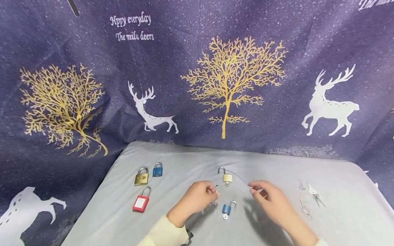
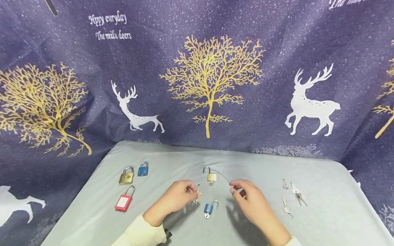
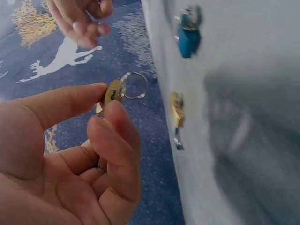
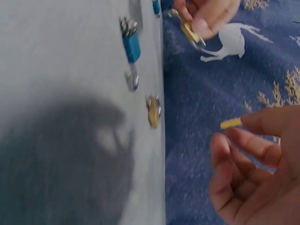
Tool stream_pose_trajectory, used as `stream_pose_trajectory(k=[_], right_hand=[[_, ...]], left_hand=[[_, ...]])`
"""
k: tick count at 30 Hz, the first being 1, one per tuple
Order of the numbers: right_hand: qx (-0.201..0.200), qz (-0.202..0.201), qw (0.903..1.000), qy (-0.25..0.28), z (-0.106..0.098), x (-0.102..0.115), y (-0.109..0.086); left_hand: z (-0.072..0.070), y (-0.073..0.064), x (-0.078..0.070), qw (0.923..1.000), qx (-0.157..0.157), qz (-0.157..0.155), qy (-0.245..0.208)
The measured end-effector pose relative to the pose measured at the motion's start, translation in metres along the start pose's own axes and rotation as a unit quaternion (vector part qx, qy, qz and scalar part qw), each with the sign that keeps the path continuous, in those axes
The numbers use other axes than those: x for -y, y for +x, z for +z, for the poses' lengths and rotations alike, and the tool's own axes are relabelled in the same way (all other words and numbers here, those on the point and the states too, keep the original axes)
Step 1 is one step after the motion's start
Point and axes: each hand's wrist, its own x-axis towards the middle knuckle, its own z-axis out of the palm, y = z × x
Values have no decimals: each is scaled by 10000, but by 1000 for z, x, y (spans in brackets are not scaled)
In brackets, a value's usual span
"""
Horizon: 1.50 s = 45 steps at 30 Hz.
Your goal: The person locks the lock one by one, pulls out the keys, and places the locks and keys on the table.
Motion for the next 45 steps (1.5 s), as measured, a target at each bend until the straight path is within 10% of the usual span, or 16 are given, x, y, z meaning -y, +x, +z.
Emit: stream_pose_trajectory(k=[7, 17, 36, 45], right_hand=[[133, -737, 9966, 340, 20, 20, 10], [-87, -789, 9933, 838, 33, 30, 25], [-854, -440, 9735, 2074, 32, 30, 39], [-1123, -460, 9567, 2645, 37, 35, 35]], left_hand=[[1, 3, -17, 9971, 310, -17, -692], [4, 11, -31, 9830, 512, -94, -1759], [3, 17, -36, 9816, -269, 392, -1848], [7, 15, -40, 9628, -213, 540, -2640]])
